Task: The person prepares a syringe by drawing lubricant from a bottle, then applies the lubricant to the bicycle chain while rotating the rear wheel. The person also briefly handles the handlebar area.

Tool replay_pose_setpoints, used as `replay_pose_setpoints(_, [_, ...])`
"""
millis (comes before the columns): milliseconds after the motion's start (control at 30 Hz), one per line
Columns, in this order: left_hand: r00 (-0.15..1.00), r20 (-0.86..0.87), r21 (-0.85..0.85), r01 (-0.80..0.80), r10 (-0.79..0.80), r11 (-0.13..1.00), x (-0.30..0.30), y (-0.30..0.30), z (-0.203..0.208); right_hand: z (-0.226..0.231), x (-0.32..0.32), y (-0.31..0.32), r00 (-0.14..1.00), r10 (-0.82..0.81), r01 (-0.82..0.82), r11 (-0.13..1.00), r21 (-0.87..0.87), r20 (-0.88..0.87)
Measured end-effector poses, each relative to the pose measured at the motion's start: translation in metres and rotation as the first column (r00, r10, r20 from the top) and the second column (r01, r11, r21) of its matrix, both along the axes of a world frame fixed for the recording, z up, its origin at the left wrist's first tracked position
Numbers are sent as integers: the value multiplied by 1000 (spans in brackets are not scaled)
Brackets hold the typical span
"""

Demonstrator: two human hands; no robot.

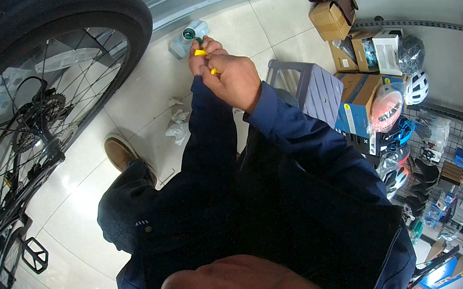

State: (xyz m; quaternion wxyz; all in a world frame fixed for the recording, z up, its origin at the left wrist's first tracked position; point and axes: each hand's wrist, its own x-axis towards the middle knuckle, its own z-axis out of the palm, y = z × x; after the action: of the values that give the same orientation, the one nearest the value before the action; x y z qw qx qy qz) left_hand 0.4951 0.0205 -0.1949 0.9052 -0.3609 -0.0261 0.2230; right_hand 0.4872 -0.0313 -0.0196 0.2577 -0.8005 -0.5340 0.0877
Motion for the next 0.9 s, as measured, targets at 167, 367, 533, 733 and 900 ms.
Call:
replay_pose_setpoints(167, [1000, 27, 4, 10, -10, 1000, 0, 1, -3, 1, -2, -1, 1000, -6, 6, 1000, -10, 3])
replay_pose_setpoints(367, [997, 76, 9, -2, 1, 1000, -1, 0, -7, 2, -3, -3, 1000, 4, -4, 1000, -1, -9])
replay_pose_setpoints(533, [996, 89, 9, -7, 7, 1000, 2, -2, -8, 3, -4, -5, 1000, 2, -2, 1000, 8, -9])
replay_pose_setpoints(733, [998, 56, 74, -40, 36, 996, 0, -4, -4, 3, -4, -7, 1000, 2, -2, 1000, 22, -21])
replay_pose_setpoints(900, [1000, 10, 50, -30, 30, 998, -1, -3, 2, 4, -3, -7, 1000, 10, -10, 1000, 16, -15])
